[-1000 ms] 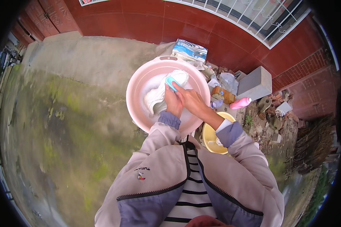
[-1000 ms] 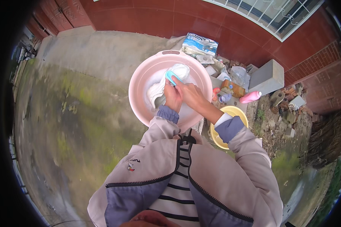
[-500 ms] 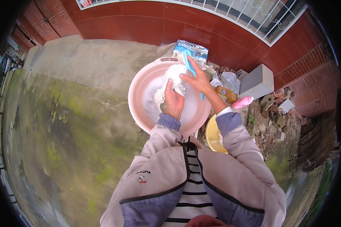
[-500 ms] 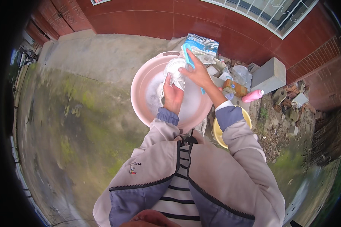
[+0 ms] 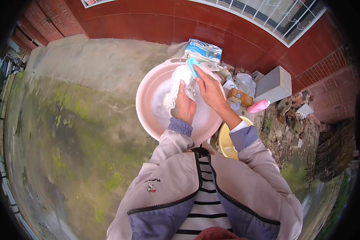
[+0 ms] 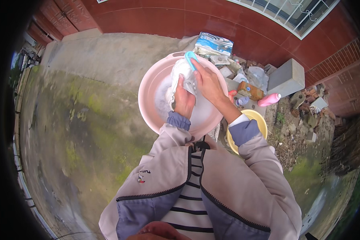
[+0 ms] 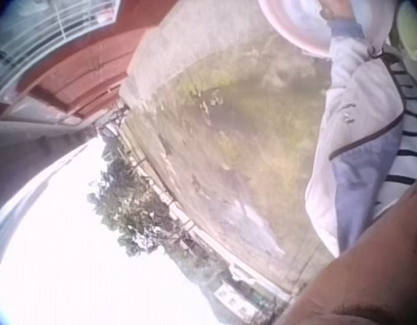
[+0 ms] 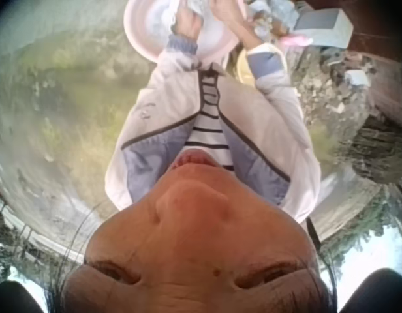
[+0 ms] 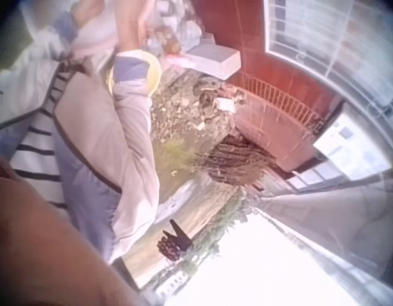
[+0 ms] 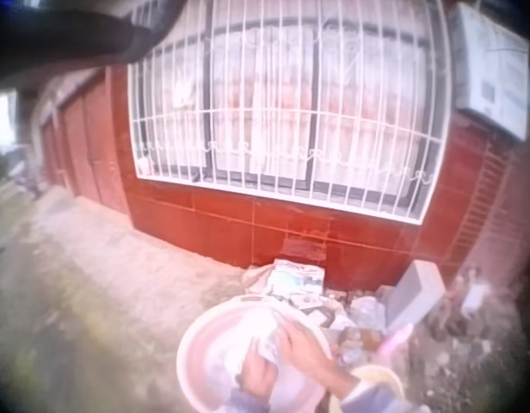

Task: The person scrubs a white sneaker in a pink basin using a blue brush and water. They repeatedly wet the shoe and brush its upper and sole surfaces.

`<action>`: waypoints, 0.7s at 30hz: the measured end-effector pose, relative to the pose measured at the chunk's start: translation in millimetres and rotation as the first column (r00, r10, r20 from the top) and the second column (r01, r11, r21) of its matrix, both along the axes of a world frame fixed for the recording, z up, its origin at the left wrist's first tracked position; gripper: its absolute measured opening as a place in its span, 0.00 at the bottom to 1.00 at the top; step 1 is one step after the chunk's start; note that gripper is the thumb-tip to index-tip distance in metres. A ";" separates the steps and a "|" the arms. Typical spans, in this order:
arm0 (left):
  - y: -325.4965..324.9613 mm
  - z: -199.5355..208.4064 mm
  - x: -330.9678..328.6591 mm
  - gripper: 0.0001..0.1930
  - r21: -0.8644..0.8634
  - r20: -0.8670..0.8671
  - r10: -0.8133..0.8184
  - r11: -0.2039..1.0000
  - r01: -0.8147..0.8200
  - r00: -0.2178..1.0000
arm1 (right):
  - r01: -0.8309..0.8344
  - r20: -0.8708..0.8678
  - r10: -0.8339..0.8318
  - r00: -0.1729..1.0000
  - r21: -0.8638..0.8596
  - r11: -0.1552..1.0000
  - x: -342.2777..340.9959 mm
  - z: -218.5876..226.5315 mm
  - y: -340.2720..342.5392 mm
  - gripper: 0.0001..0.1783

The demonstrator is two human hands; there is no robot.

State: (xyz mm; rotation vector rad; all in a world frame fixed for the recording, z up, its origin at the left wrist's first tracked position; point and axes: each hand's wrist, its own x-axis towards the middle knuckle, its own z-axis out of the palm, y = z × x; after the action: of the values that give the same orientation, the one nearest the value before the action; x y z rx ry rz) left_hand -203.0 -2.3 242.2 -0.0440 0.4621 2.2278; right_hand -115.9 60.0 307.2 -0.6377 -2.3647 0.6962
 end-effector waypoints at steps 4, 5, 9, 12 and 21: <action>0.8 2.7 -0.1 0.23 -0.030 0.047 -0.022 0.999 0.024 0.999 | 0.108 -0.020 -0.109 0.994 -0.058 0.992 -7.4 -10.6 17.5 0.27; 4.8 -1.3 -3.4 0.23 -0.036 0.034 -0.008 0.999 0.009 0.999 | 0.084 -0.002 -0.085 0.996 -0.063 0.994 -8.1 -7.0 16.7 0.26; -1.4 -7.5 -7.5 0.23 -0.021 0.101 -0.048 0.998 0.050 0.994 | -0.074 0.078 0.073 0.994 0.008 0.997 -6.6 -30.8 -2.5 0.26; 3.6 -21.6 -9.5 0.23 -0.023 0.083 -0.014 1.000 0.016 0.996 | 0.023 -0.062 -0.032 0.998 -0.154 0.988 -18.3 -29.7 16.5 0.27; -14.5 12.2 -21.1 0.25 -0.065 0.034 -0.007 0.998 0.009 0.999 | 0.179 0.030 -0.176 0.984 -0.156 0.971 0.8 -23.5 49.2 0.24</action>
State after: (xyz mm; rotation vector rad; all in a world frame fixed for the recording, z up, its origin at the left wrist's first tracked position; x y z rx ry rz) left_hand -224.1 -16.8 254.4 -0.1141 0.5155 2.1999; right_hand -115.1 109.2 283.7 -0.9141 -2.2465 0.8060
